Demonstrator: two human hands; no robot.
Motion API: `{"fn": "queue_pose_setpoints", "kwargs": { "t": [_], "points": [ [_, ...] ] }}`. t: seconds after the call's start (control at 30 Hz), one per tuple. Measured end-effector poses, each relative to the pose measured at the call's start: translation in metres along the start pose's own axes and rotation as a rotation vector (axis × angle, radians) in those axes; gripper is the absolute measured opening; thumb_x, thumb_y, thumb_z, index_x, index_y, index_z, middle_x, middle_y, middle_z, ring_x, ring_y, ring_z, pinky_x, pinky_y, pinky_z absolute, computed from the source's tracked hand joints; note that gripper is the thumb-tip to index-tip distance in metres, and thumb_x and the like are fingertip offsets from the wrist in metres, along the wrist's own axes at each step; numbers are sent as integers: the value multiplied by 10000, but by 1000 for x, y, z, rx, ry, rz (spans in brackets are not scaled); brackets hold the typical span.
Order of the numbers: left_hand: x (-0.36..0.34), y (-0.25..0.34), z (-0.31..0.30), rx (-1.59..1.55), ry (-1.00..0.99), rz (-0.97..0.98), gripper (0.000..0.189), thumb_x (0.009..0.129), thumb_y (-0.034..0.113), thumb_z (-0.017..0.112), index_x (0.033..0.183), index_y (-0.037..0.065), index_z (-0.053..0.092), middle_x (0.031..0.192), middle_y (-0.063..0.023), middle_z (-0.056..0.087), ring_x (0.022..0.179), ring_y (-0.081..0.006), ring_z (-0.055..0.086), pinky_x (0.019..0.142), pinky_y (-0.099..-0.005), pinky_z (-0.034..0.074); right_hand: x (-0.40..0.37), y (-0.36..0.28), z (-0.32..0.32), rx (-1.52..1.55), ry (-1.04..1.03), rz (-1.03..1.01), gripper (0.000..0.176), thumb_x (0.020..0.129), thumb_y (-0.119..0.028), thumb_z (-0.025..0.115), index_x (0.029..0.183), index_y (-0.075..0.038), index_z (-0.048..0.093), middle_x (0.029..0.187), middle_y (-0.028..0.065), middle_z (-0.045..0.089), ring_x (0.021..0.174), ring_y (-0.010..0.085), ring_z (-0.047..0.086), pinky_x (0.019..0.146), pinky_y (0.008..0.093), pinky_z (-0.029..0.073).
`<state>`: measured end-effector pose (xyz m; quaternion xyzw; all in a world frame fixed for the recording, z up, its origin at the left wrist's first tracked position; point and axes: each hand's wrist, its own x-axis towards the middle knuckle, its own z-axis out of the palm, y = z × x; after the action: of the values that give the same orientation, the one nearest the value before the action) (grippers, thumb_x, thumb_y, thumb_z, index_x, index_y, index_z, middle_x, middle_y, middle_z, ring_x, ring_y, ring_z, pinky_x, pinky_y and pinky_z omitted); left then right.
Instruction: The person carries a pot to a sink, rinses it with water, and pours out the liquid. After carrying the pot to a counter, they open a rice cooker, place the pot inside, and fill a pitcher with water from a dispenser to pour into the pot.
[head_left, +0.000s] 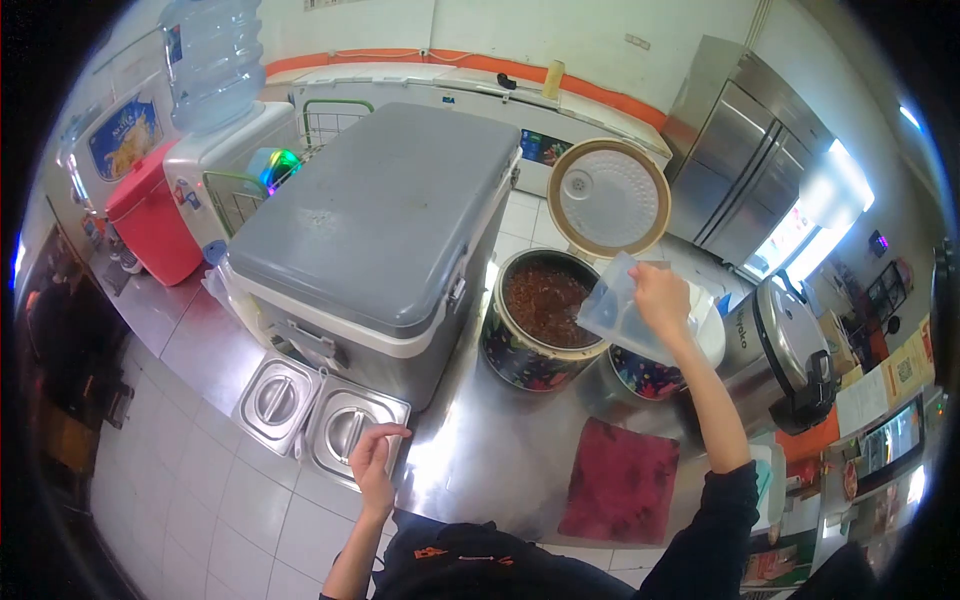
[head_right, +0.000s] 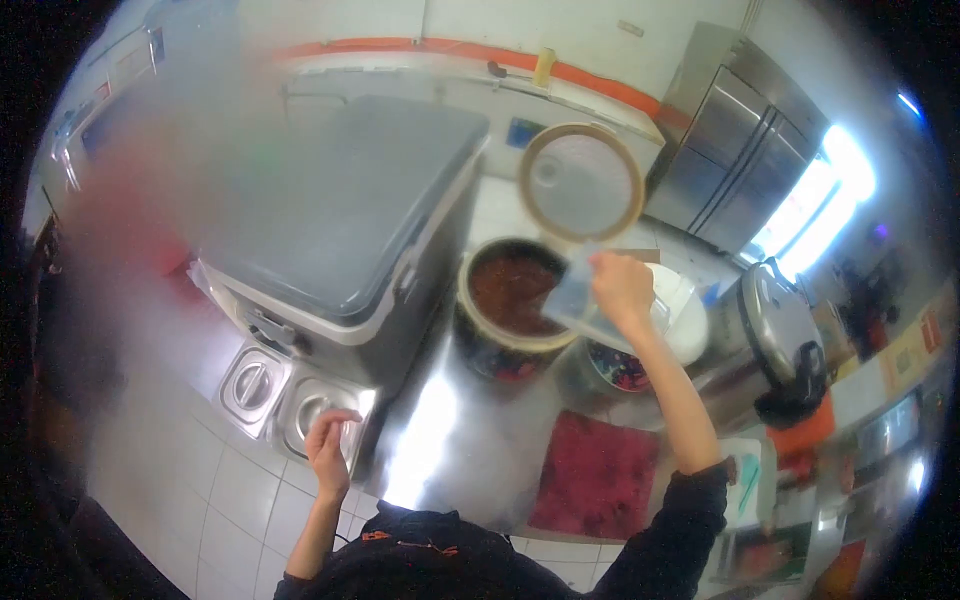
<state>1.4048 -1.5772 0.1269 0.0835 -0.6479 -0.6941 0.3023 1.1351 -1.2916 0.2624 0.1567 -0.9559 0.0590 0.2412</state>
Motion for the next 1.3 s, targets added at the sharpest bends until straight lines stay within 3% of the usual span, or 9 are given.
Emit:
{"fn": "queue_pose_setpoints", "kwargs": {
  "t": [0.6,0.67,0.87,0.93,1.0,1.1,1.13,1.23,1.3],
  "points": [
    [77,2,-112,-108,-13,135,219,826,158,412,845,-21,538,841,-102,549,836,-181,501,791,-280,352,-27,-63,65,-733,-45,-873,68,643,-123,495,677,-65,507,583,37,521,521,178,532,463,278,409],
    [81,4,-123,-88,1,130,212,821,154,418,844,-19,537,843,-99,542,835,-176,493,793,-277,343,-21,-58,64,-680,-75,-847,59,653,-124,495,667,-67,504,571,45,517,513,199,533,451,301,407],
    [83,-15,-170,-29,142,64,192,797,127,421,825,-24,535,817,-88,552,820,-162,496,773,-261,344,44,-79,-45,-16,554,63,134,718,-112,472,736,-72,599,617,137,567,576,308,539,541,380,417],
    [83,-16,-177,-96,197,57,186,793,119,418,816,-23,536,800,-82,559,808,-154,500,770,-260,347,68,-90,-78,252,758,88,180,769,-110,458,783,-1,601,684,139,593,639,221,569,583,333,419],
    [80,-18,-185,-69,236,21,184,795,114,412,811,-22,534,805,-85,564,806,-153,504,765,-261,351,92,-140,-117,450,658,74,177,783,-77,445,785,25,590,621,104,569,556,123,481,529,276,377],
    [75,-21,-192,-104,270,21,169,798,104,421,806,-22,532,811,-90,569,801,-157,512,762,-258,354,143,-230,-117,536,776,-231,158,777,-60,461,658,26,519,531,105,498,501,93,438,460,285,320],
    [73,-22,-195,-145,293,6,165,798,102,425,806,-23,533,810,-91,569,799,-157,514,761,-257,355,169,-269,-102,644,1009,-576,121,746,-29,459,641,10,504,502,114,467,448,135,449,423,286,297],
    [61,-20,-209,-115,364,-1,148,787,94,442,810,-22,531,787,-89,563,761,-153,518,740,-255,375,211,-352,-59,67,877,-756,94,655,-15,468,654,-94,519,593,45,548,533,241,520,498,293,410],
    [53,-32,-221,-83,438,17,157,788,111,453,808,-24,530,764,-91,564,743,-161,525,730,-258,383,250,-398,-18,-50,822,-1146,69,686,-81,482,694,-133,527,664,13,559,583,171,527,590,291,417]
  ]
}}
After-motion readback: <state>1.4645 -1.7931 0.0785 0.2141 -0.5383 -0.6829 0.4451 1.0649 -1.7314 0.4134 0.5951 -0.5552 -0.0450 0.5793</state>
